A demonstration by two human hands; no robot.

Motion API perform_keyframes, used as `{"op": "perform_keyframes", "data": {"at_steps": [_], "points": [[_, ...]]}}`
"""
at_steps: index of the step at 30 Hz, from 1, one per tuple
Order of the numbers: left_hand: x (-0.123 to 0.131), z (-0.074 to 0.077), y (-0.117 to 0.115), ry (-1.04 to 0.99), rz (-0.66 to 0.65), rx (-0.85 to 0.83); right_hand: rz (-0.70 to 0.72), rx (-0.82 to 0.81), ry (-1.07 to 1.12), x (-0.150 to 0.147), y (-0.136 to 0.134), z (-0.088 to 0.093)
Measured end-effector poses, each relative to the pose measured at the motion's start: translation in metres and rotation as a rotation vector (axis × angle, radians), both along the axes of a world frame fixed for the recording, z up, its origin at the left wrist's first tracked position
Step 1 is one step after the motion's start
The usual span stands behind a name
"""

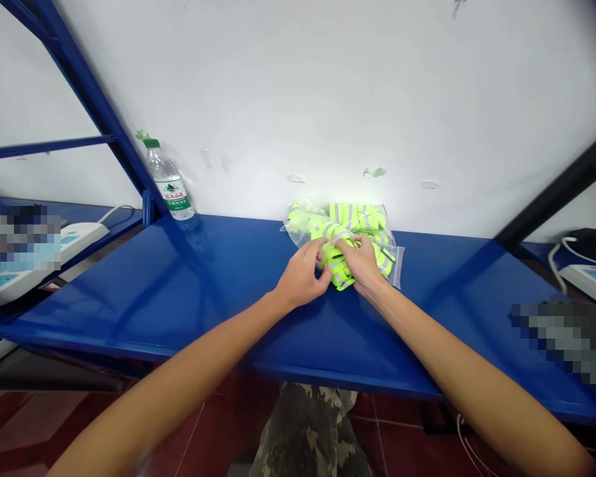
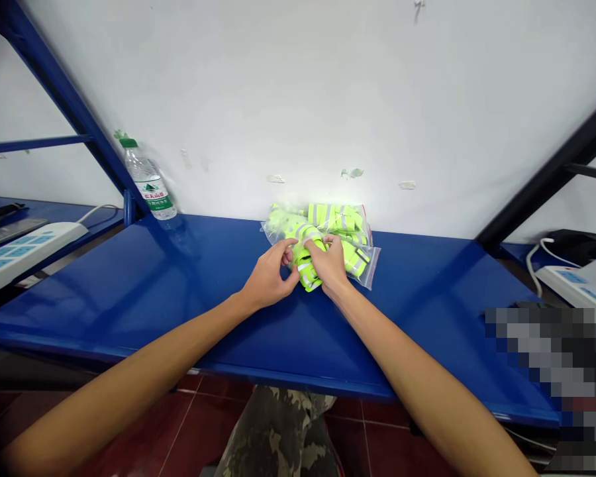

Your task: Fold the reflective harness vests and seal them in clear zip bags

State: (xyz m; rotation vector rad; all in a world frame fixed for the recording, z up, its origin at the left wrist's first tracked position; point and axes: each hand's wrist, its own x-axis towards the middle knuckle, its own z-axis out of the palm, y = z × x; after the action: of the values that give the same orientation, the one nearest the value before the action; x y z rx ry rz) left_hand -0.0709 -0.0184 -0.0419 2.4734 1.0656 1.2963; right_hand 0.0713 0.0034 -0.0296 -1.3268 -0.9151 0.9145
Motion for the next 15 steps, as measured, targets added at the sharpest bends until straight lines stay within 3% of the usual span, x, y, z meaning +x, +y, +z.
{"op": "perform_keyframes", "data": {"at_steps": [8,15], "points": [[0.005,0.006,-0.008,0.146,0.065,0.015,0.046,0.026,-0.137,0.0,0.0,-0.008],[0.008,0.002,-0.008,0.245,0.169,0.016,0.187,0.073,-0.048,-0.002,0.0,-0.014]]}}
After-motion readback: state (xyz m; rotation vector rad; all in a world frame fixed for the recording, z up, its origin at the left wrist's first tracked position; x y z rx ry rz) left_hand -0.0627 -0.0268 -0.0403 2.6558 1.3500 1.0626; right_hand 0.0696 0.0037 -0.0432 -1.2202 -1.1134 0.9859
